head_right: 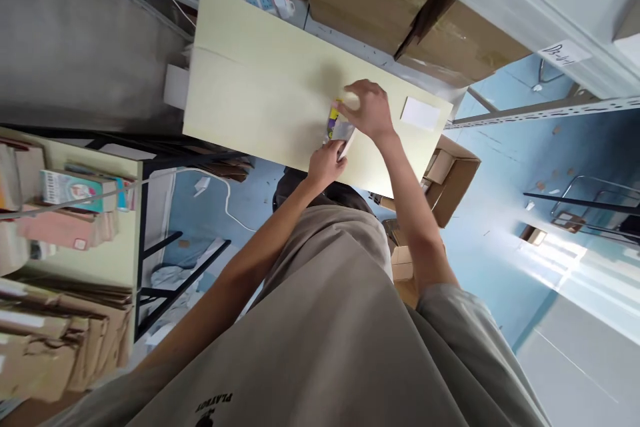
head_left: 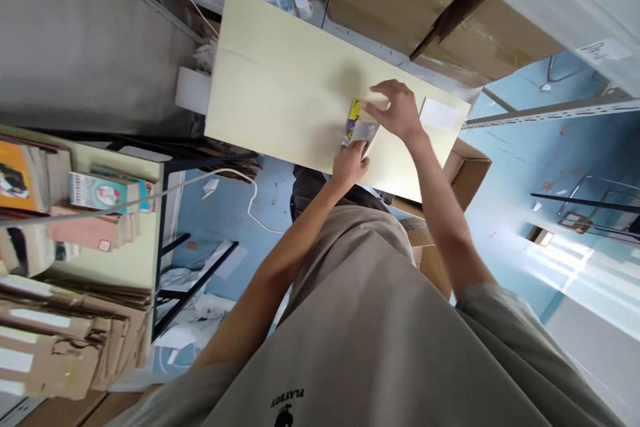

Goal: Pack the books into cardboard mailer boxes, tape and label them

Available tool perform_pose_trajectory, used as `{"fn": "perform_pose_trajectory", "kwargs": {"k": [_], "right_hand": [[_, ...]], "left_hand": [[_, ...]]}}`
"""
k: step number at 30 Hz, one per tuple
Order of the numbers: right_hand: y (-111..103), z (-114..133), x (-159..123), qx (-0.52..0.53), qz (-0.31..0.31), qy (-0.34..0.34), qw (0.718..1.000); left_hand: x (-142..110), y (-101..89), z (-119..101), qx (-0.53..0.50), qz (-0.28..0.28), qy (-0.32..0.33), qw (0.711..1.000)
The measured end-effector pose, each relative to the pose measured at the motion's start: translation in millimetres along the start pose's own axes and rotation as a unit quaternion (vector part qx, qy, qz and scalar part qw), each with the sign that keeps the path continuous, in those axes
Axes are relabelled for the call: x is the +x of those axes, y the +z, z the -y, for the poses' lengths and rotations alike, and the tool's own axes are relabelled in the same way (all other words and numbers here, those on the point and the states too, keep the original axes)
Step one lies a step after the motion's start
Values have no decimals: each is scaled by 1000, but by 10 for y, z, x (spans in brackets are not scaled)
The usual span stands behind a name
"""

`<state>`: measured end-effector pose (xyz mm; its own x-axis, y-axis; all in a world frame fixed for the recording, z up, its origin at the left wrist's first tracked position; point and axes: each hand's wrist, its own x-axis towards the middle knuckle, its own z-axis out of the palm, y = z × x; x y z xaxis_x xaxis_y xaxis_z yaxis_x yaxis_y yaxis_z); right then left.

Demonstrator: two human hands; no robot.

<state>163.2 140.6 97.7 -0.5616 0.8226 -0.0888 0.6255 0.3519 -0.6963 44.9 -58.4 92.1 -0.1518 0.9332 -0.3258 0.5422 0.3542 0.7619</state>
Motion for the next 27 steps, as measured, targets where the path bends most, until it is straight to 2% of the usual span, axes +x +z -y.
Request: {"fn": "perform_pose_trajectory", "kwargs": {"k": [2,4,7,10,15,22,24,27], "right_hand": [[-37,85,254,-21,97,-43,994],[-73,120,462,-39,169,-47,984],[-128,93,670,-17,204,-27,978],[-79,98,808,32,210,-5,977],[353,291,1007,59,168,19,984],[1071,442,1220,-25,170,29,985],[1246,461,1224,-34,164,37,985],[1463,509,1186,-46,145,64,986]], "left_hand": [[-26,-86,119,-61,-25,2,998],[-48,-152,265,-148,-62,-20,987],[-78,-215,490,-270,-135,-82,950],[-121,-235,661,-309,-203,-142,918],[-224,-226,814,-343,-268,-217,874],[-263,-299,1019,-390,-275,-273,835],[-229,-339,1095,-360,-264,-305,841],[-184,-425,1216,-247,-220,-327,885]]}}
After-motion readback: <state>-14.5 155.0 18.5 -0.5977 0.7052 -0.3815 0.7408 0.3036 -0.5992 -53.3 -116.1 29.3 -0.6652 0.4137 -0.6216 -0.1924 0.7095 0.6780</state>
